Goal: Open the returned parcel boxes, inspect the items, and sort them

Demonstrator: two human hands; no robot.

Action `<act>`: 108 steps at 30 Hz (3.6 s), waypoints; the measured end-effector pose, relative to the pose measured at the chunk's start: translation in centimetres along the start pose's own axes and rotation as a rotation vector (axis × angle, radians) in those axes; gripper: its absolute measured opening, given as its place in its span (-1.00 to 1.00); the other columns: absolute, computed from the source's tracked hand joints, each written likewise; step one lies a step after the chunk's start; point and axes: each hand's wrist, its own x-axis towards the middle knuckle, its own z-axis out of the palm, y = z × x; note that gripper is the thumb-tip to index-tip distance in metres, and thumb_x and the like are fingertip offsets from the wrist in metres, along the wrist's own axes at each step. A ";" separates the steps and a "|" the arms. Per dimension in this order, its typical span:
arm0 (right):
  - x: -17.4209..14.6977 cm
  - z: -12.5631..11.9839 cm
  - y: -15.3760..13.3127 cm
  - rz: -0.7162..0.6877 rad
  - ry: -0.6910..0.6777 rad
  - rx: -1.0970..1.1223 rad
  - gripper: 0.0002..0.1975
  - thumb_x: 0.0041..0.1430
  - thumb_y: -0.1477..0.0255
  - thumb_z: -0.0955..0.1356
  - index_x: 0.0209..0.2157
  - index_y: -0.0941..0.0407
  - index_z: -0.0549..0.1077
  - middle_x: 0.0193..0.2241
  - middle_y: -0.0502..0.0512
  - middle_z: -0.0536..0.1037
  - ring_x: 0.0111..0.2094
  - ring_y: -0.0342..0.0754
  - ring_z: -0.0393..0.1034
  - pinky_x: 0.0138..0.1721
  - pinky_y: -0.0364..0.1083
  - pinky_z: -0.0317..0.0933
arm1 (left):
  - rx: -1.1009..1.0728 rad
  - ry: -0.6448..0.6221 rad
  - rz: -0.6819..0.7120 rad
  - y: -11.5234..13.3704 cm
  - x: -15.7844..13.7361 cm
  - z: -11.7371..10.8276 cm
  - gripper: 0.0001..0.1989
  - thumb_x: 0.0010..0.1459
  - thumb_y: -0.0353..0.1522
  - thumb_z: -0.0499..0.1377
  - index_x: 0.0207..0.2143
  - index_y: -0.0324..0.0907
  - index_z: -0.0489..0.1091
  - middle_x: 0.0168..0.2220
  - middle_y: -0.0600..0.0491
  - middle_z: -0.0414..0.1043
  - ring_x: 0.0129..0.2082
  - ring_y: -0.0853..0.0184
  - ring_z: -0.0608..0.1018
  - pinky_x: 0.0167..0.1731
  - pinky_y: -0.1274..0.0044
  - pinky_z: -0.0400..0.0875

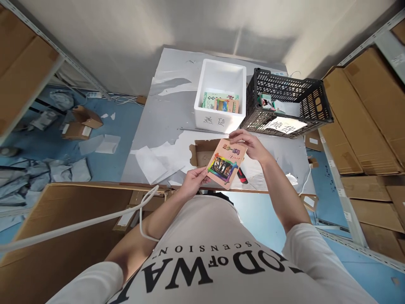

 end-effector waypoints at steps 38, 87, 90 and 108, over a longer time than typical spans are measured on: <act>4.1 -1.1 -0.5 0.282 -0.161 0.119 -0.64 0.27 0.30 0.27 0.04 0.10 0.45 -0.38 0.03 0.55 -0.47 -0.19 0.31 -0.48 -0.17 0.21 | -0.166 0.240 0.065 -0.8 0.3 1.2 -0.57 -0.18 -0.09 0.42 -0.49 -0.22 0.37 -0.45 0.05 0.55 -0.40 0.34 0.63 -0.11 0.40 0.51; 17.0 -6.3 17.5 0.603 0.742 -0.078 -0.75 0.16 0.33 0.30 -0.25 0.24 0.42 -0.35 0.15 0.51 -0.30 -0.05 0.46 -0.22 0.03 0.42 | 0.080 0.594 0.017 -4.6 0.4 -5.6 -0.44 -0.15 0.06 0.32 -0.29 -0.22 0.48 -0.37 -0.06 0.60 -0.39 0.21 0.63 -0.22 0.36 0.50; 16.9 -6.7 18.5 0.598 0.649 -0.382 -0.71 0.10 0.37 0.34 -0.22 0.30 0.47 -0.31 0.24 0.54 -0.20 0.04 0.46 -0.06 0.11 0.34 | 0.161 0.610 -0.059 -6.8 0.5 -8.3 -0.44 -0.18 0.06 0.32 -0.30 -0.20 0.48 -0.37 -0.06 0.59 -0.36 0.20 0.63 -0.18 0.34 0.49; -10.2 10.2 14.1 0.747 0.379 -0.010 -0.67 0.06 0.20 0.29 -0.20 0.11 0.34 -0.17 0.22 0.55 -0.12 0.05 0.44 -0.06 0.03 0.31 | 0.643 0.312 0.127 -10.1 7.2 -8.9 -0.51 -0.03 -0.18 0.27 -0.05 -0.20 0.41 -0.04 -0.13 0.47 0.01 0.13 0.49 0.03 0.29 0.38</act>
